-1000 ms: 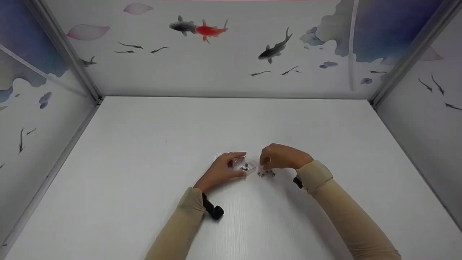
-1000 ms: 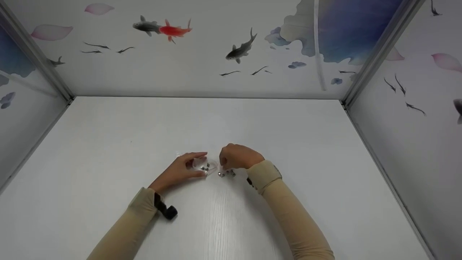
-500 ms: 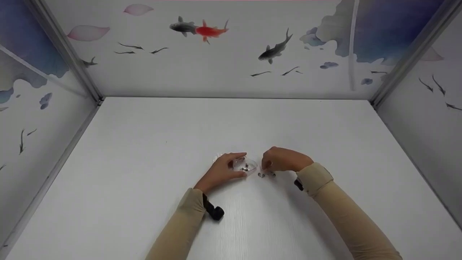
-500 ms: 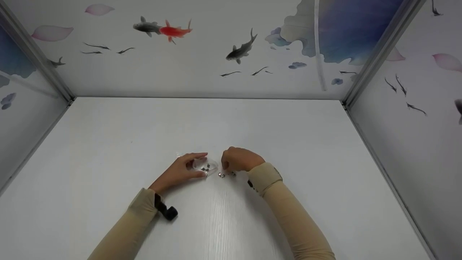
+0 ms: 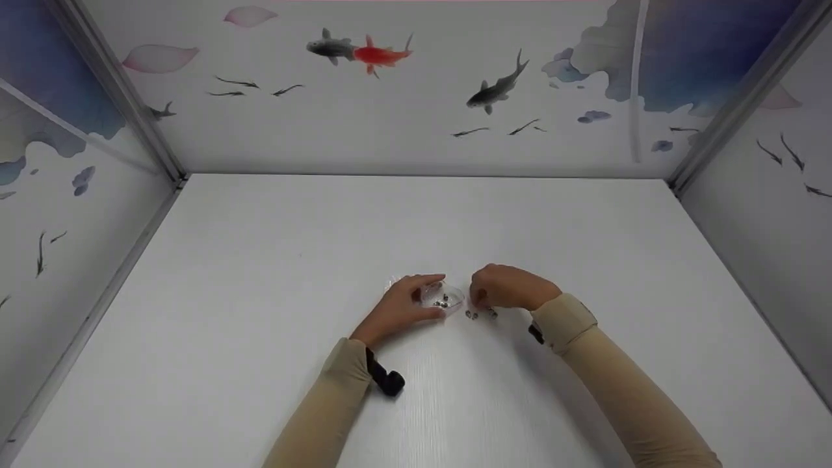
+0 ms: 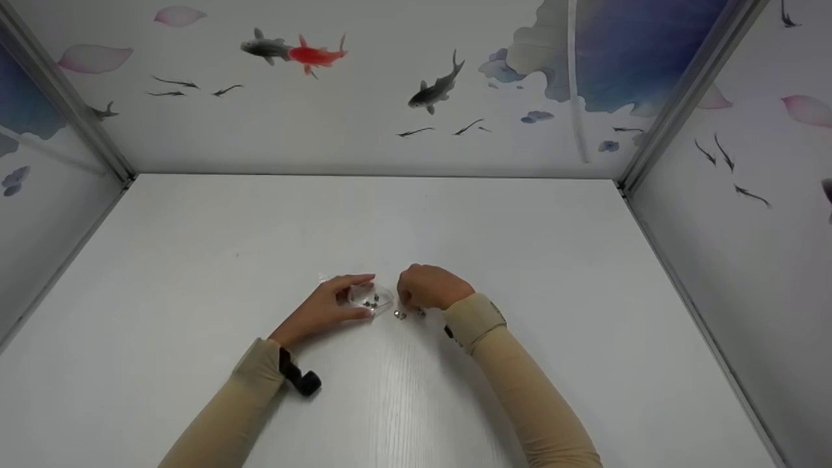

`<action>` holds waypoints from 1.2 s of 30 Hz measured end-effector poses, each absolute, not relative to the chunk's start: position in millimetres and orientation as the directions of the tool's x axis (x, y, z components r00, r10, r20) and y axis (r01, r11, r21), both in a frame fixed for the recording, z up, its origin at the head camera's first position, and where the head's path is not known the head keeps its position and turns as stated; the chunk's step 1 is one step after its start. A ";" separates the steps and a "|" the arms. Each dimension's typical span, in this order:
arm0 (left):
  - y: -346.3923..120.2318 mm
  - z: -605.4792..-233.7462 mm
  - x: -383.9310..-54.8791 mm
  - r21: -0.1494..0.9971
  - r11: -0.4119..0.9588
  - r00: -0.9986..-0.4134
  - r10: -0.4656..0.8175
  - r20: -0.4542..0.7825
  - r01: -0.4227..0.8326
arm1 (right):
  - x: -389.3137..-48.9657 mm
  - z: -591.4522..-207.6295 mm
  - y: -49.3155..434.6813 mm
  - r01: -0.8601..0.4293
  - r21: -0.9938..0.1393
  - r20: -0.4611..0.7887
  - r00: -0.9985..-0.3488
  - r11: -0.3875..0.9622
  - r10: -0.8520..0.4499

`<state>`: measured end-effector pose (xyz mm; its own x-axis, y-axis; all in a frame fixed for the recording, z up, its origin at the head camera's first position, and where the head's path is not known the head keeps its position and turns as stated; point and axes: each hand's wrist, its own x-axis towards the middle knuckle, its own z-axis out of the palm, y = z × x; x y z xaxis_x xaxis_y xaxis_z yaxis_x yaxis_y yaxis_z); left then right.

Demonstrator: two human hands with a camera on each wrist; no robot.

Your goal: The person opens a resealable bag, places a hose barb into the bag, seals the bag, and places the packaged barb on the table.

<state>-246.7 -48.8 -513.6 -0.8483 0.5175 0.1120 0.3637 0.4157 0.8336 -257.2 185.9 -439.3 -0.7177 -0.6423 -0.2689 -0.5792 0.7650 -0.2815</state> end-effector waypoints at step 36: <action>-47.4 -513.2 -247.8 0.848 0.408 -0.854 0.511 0.095 0.338 | -262.8 -427.8 191.9 -0.625 -0.332 -0.165 -0.699 0.706 -0.696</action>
